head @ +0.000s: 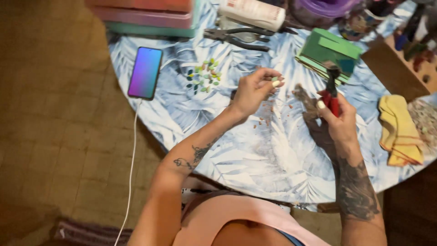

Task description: Cut small mosaic tiles from a strip using pliers and wipe the work surface with a sponge

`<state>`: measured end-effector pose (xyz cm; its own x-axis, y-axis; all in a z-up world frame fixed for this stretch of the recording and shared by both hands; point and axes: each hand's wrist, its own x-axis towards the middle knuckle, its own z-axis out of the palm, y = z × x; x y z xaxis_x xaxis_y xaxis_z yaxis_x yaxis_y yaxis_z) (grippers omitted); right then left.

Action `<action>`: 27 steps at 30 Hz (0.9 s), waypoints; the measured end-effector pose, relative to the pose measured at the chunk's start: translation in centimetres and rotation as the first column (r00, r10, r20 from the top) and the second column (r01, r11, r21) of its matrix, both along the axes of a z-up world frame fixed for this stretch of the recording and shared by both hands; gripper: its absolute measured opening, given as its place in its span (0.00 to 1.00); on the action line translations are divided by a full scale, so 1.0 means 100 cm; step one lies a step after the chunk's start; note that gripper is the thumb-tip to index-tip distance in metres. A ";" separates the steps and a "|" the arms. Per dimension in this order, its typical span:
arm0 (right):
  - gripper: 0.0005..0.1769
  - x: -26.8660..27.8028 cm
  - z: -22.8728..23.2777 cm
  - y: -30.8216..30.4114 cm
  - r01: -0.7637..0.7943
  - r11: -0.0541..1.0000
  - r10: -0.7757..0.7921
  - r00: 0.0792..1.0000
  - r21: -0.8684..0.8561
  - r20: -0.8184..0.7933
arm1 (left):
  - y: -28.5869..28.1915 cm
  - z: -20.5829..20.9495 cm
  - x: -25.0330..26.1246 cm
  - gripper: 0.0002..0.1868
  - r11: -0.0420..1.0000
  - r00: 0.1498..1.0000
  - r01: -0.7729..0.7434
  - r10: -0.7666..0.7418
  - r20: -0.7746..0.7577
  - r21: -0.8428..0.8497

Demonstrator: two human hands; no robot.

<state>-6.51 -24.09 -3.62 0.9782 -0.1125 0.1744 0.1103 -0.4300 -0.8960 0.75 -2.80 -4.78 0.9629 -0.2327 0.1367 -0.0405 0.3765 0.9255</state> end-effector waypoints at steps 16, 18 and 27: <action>0.17 -0.016 0.039 0.014 -0.121 0.991 0.122 0.992 -0.059 0.016 | 0.149 0.009 0.023 0.05 0.268 0.722 -0.671 0.022 0.692 0.691; 0.19 -0.019 0.041 0.016 -0.107 0.988 0.110 0.994 -0.107 0.016 | 0.147 0.006 0.025 0.17 0.232 0.795 -0.592 0.013 0.606 0.772; 0.37 -0.054 0.054 0.101 -0.104 0.960 0.164 0.961 -0.260 0.222 | 0.052 0.073 -0.091 0.46 0.773 0.888 0.168 -0.387 0.246 0.612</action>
